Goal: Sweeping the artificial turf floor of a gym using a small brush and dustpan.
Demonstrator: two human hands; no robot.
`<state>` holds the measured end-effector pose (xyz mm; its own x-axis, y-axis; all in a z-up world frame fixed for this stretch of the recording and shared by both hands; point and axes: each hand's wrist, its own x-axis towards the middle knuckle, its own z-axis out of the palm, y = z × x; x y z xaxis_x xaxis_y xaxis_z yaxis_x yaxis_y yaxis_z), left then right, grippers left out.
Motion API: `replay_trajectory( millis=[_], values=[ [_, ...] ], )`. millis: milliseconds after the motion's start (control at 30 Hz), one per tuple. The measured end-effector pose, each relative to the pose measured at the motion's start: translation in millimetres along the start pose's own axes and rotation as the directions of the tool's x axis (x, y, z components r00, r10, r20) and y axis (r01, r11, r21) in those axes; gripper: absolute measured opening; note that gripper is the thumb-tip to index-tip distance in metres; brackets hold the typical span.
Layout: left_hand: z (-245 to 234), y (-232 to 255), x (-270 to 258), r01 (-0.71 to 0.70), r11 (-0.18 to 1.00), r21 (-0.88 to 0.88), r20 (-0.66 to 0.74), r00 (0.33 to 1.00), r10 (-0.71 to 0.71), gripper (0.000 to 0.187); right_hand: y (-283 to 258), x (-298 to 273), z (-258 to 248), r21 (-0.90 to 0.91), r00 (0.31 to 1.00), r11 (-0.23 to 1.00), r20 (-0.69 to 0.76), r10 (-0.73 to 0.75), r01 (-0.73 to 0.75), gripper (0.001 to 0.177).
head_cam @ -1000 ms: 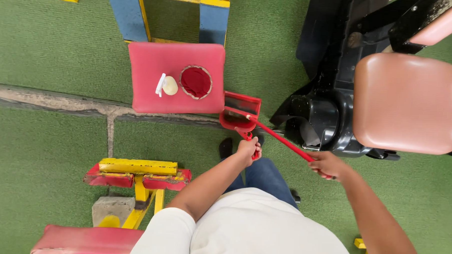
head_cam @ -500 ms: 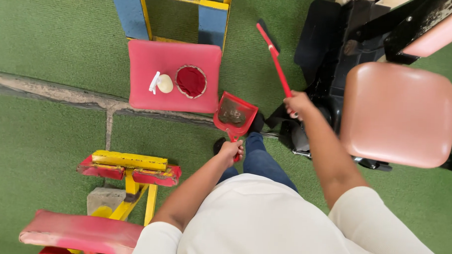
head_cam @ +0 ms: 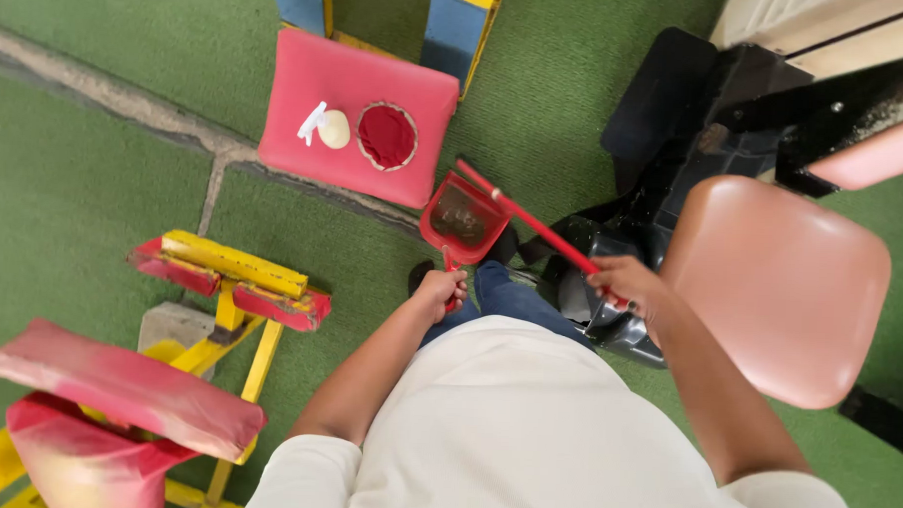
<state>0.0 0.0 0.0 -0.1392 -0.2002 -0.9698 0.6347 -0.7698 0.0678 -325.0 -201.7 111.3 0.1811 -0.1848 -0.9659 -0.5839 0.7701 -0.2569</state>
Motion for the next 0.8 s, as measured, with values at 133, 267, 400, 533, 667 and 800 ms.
replay_trajectory(
  millis=[133, 267, 400, 533, 667, 800],
  values=[
    [15.6, 9.7, -15.8, -0.011, 0.996, -0.09, -0.011, 1.0, 0.01, 0.028, -95.4, 13.7, -18.5, -0.255, 0.992, 0.962, -0.059, -0.111, 0.092, 0.039],
    [31.5, 31.0, -1.0, -0.057, 0.985, -0.165, -0.011, 0.998, 0.055, 0.028, -186.5, 84.3, -51.9, -0.196, 0.974, 0.967, -0.125, -0.19, 0.164, 0.013],
    [41.9, 63.7, 40.0, 0.0, 0.953, -0.302, 0.084, 0.996, 0.027, 0.031, -244.1, 132.5, -66.5, -0.113, 0.96, 0.977, -0.198, -0.199, 0.179, 0.01],
    [58.9, 97.4, 38.0, -0.019, 0.937, -0.348, 0.093, 0.994, 0.055, 0.026, -223.3, 161.2, -57.4, -0.205, 0.927, 0.95, -0.248, -0.282, 0.234, 0.025],
    [66.8, 100.1, 64.6, -0.015, 0.948, -0.319, 0.065, 0.997, 0.037, 0.019, -131.6, 170.5, -40.6, -0.476, 0.901, 0.826, -0.142, -0.409, 0.3, 0.069],
    [73.3, 83.8, 81.0, -0.025, 0.956, -0.292, 0.097, 0.994, 0.056, 0.029, -62.9, 102.6, -8.6, -0.748, 0.922, 0.63, -0.064, -0.382, 0.209, 0.083]
  ],
)
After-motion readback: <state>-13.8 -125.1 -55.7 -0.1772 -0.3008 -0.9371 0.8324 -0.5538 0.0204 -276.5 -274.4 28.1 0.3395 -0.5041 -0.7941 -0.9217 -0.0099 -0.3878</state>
